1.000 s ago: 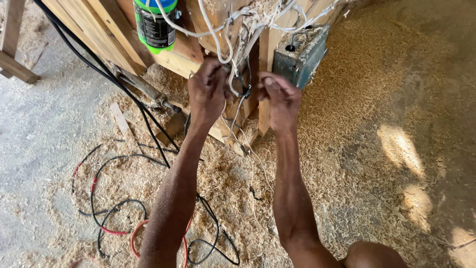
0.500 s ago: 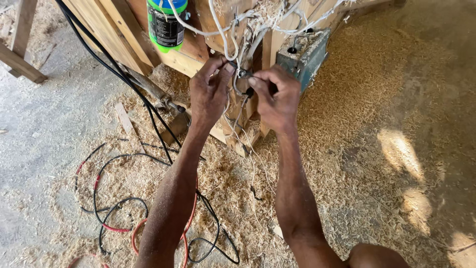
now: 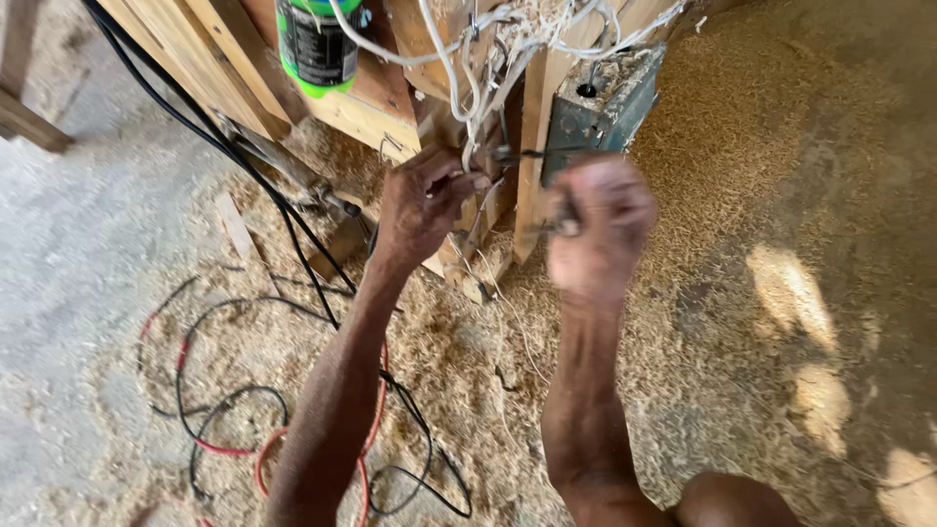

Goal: The person crouches beside a woodworking machine and works on its tangled electrical cords, plugging a power cord into a socket on the machine and tying the wires together with string to secure them to the frame. They continue binding and arranging the cords along the machine throughout the clip.

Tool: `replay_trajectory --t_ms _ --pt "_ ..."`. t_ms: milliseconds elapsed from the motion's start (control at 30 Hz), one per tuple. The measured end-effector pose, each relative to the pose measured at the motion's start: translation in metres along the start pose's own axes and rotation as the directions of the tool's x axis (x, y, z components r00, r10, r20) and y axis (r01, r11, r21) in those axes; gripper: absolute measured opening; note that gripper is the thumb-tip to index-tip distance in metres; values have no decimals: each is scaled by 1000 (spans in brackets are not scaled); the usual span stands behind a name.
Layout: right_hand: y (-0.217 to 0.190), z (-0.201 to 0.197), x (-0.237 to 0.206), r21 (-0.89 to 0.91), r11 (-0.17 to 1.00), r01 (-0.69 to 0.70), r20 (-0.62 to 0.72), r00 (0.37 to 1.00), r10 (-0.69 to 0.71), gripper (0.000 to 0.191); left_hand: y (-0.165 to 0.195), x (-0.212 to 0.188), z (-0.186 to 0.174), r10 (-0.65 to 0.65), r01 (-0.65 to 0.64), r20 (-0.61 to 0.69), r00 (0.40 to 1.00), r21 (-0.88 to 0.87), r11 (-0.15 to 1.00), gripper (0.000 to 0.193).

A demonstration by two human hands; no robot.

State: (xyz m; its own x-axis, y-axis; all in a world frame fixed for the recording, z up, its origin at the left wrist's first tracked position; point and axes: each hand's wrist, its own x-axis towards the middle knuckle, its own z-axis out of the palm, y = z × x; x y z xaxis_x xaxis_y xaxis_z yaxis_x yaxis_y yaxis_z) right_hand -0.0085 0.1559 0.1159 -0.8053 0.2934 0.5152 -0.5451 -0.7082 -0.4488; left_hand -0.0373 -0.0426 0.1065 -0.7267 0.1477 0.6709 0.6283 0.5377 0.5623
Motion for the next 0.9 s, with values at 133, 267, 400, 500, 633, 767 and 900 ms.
replay_trajectory --t_ms 133,267,400,500,633,767,900 --pt "-64 -27 2 -356 917 178 41 984 -176 25 -4 0 1 -65 67 26 998 -93 993 22" --pt "-59 -60 5 -709 704 27 1 999 -38 20 0 -5 -2 29 -34 -40 999 -122 992 19" --pt "-37 -90 2 -736 676 -44 42 993 110 24 7 -13 -3 -95 91 -42 995 -100 991 21" --pt "-18 -99 3 -605 782 148 278 960 33 4 11 -23 2 -16 13 -117 993 -29 1000 24" --pt "8 -91 -10 -698 688 -197 -15 965 261 6 17 -40 17 -114 127 -103 988 132 983 24" --pt "20 -75 -19 -688 632 -356 -135 919 371 7 24 -49 32 -216 241 -175 961 140 960 24" --pt "19 -71 -19 -687 636 -353 -103 913 395 6 27 -48 41 -306 344 -207 929 187 920 21"
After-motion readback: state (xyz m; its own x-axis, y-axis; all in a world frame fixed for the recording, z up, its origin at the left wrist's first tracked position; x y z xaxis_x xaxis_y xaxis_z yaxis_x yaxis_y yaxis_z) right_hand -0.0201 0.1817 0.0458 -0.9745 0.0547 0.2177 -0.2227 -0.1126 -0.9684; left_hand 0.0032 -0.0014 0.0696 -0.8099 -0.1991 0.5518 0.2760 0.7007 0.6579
